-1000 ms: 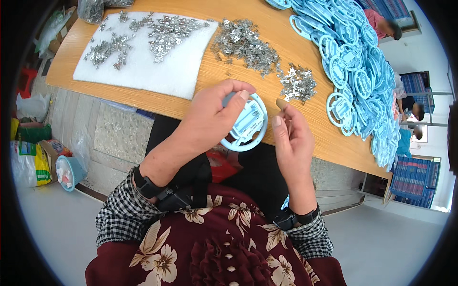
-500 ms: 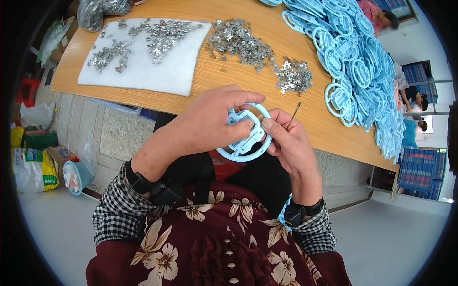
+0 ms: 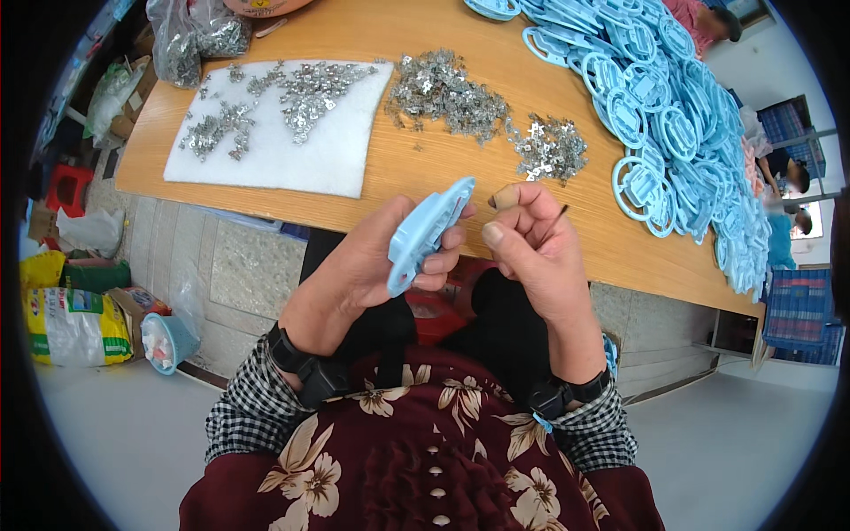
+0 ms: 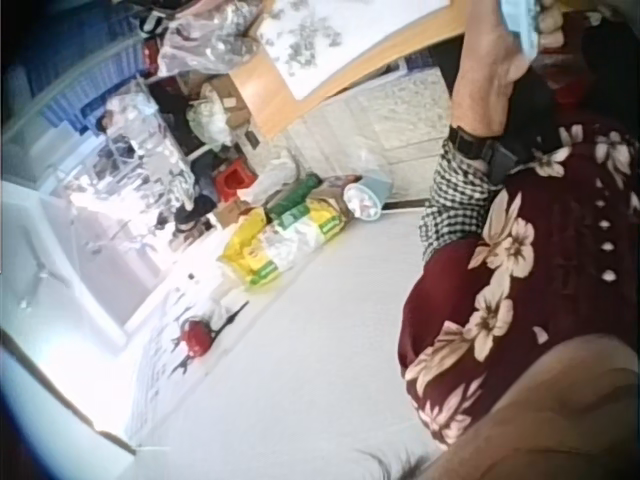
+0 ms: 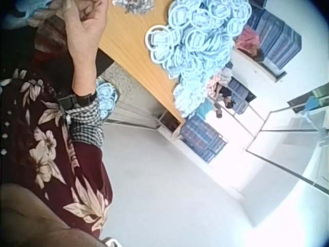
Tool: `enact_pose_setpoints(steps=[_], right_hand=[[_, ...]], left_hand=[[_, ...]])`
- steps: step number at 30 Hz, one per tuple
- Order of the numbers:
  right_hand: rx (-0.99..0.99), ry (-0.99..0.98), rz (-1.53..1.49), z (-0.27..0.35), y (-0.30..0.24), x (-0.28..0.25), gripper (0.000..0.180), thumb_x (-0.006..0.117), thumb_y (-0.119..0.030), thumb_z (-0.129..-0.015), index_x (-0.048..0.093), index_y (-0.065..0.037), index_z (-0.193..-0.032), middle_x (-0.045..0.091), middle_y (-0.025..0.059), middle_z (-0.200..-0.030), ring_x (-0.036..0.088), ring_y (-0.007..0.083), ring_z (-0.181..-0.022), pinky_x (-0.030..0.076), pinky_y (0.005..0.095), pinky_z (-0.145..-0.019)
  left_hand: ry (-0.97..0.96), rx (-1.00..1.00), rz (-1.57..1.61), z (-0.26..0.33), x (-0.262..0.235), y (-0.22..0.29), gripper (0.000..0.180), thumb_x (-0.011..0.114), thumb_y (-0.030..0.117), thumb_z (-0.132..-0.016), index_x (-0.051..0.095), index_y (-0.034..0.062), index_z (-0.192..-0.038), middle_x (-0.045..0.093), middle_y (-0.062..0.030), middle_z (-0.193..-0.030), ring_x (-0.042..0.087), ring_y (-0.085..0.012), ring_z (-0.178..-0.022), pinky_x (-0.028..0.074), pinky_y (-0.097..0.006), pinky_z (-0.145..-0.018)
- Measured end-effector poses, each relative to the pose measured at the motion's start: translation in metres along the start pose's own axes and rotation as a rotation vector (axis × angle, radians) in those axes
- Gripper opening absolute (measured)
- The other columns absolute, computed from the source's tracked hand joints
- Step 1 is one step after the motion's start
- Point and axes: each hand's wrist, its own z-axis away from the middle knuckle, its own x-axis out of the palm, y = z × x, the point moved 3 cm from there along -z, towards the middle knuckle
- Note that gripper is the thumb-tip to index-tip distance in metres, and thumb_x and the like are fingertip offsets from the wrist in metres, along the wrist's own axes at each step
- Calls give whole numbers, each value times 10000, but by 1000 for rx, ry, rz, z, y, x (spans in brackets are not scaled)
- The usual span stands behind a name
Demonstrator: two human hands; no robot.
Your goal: The recorder manually assembles metal clips into circular blue plastic frames.
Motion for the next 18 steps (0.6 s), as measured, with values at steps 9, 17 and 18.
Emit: enact_pose_setpoints(steps=[9,17,18], right_hand=[[54,-14,231,-13,-8,14,287,728,-60,-916,592,-5,-1163,648,-2,-795,581,30,-687,454,193,-605],[193,-92,223,-20,5,5,185,691,-135,-955,620,-25,-1086,700,27,-817,612,54,-666,444,183,-587],[192,-65,110,-18,5,0,184,678,-153,-965,620,-29,-1089,697,22,-820,600,54,-646,428,180,-567]], left_hand=[[-115,-81,60,-6,-12,-6,439,313,360,-1056,567,18,-1162,568,-49,-900,451,-128,-650,335,-256,-519],[-51,-116,105,3,-3,-4,392,337,305,-1049,570,2,-1137,608,-62,-932,501,-125,-673,384,-254,-526],[-71,-111,129,3,-2,-4,389,351,303,-1048,570,-1,-1153,615,-61,-944,531,-124,-691,417,-259,-533]])
